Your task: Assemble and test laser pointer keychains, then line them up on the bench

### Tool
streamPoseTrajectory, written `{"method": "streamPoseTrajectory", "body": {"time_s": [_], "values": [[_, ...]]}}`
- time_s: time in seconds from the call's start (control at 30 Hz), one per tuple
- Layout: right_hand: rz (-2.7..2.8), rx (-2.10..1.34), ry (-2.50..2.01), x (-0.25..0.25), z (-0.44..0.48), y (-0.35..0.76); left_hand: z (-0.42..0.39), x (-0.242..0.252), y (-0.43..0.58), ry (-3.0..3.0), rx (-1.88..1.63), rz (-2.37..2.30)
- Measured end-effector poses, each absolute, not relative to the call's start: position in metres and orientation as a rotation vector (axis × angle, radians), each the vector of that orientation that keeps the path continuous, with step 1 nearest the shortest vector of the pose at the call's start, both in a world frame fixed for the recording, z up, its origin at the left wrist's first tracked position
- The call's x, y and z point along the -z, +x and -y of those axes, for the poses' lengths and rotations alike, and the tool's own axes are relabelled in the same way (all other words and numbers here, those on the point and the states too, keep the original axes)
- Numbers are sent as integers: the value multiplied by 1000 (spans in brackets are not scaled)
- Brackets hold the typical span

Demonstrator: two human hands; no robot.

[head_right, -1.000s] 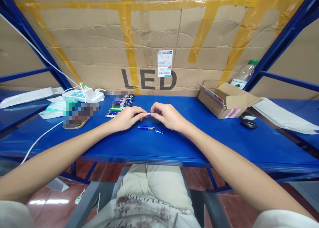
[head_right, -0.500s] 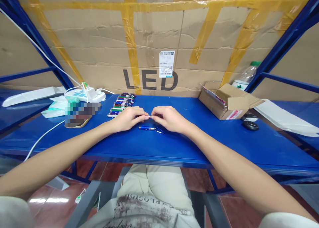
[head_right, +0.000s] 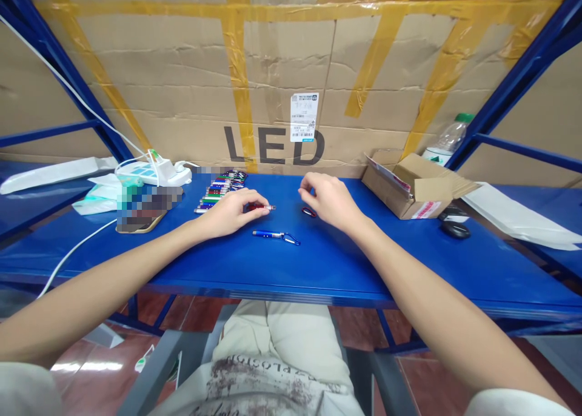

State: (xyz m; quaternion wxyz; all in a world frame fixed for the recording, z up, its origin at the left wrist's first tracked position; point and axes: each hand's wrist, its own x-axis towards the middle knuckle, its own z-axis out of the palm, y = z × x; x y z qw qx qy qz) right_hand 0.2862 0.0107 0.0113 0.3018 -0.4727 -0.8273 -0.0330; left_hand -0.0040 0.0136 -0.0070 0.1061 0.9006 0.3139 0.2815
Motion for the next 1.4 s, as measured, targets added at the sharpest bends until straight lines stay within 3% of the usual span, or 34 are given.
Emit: {"method": "streamPoseTrajectory", "body": {"time_s": [0.43,0.77,1.4], "values": [[2525,-66,-1549,-8,-17,300,-12,3,-5,2658,-920,-980],[2725,-143,-1325,-4,-23,302,-10,2,-4,2634,-940,-962],[2495,-368,-1381,-14,0,276,-11,3,-4,2659,-928,-950]]}}
